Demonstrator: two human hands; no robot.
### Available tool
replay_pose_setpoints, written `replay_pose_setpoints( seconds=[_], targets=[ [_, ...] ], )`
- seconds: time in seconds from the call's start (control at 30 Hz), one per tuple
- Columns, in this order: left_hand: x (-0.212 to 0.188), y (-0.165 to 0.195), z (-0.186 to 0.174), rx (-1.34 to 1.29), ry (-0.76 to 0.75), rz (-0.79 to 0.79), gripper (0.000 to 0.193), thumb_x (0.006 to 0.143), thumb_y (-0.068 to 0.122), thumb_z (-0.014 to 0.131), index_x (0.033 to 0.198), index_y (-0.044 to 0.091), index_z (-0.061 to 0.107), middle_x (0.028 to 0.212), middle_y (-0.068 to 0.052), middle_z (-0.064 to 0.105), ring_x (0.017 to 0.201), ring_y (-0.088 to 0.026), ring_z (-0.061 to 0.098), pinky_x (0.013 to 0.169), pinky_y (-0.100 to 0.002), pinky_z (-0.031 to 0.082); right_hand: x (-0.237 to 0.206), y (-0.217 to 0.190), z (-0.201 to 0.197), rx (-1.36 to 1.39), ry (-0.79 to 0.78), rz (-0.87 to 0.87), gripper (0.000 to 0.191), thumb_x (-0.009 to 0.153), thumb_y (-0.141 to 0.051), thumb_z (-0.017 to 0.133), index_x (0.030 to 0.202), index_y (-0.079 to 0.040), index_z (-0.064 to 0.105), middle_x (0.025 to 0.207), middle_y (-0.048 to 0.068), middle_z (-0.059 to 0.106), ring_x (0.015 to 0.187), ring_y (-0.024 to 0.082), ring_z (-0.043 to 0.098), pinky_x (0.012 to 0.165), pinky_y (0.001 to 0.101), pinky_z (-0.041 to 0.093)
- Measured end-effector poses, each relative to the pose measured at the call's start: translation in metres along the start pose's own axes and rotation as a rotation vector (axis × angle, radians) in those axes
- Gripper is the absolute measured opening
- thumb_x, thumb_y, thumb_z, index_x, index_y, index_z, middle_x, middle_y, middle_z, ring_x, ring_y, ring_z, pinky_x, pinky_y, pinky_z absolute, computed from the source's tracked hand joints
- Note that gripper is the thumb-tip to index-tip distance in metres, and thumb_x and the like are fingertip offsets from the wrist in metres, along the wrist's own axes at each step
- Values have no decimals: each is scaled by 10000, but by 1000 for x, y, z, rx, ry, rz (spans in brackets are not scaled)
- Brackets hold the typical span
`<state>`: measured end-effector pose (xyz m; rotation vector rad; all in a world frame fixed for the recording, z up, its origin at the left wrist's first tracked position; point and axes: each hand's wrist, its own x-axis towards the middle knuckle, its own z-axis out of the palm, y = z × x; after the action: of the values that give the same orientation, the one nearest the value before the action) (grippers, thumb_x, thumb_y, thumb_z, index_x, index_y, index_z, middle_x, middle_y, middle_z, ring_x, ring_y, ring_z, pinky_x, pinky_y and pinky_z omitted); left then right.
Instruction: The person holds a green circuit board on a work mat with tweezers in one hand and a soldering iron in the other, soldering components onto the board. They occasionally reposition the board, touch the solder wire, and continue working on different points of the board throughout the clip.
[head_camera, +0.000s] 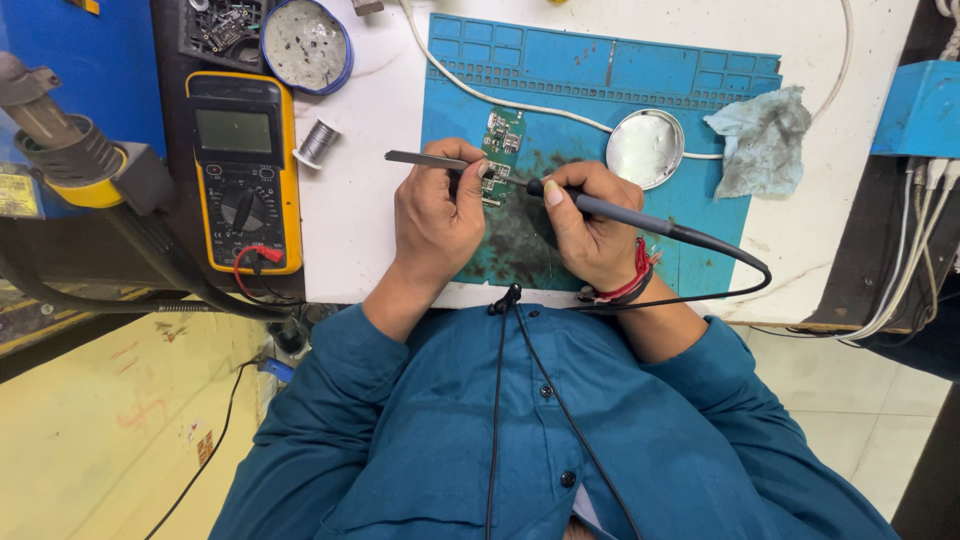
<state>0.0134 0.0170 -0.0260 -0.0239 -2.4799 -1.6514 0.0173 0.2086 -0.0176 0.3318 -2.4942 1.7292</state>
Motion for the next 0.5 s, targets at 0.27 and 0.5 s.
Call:
replay_pose_setpoints(
  seconds=[0.27,0.5],
  targets=[
    [-1,0,0,-9,2,-11,71,1029,46,669,1071,29,614,865,-79,686,667,-161,666,612,-301,521,-1,0,0,5,5,2,120,1041,-98,657,1004,16,668,761,70,670,647,133,614,616,276,471],
    [-1,0,0,0,1,-6,70,1030,46,672,1066,28,615,868,-82,685,657,-161,655,606,-303,511,-1,-1,0,11,5,4,123,1047,-99,655,1007,16,667,762,70,666,648,135,612,617,278,472]
  ],
)
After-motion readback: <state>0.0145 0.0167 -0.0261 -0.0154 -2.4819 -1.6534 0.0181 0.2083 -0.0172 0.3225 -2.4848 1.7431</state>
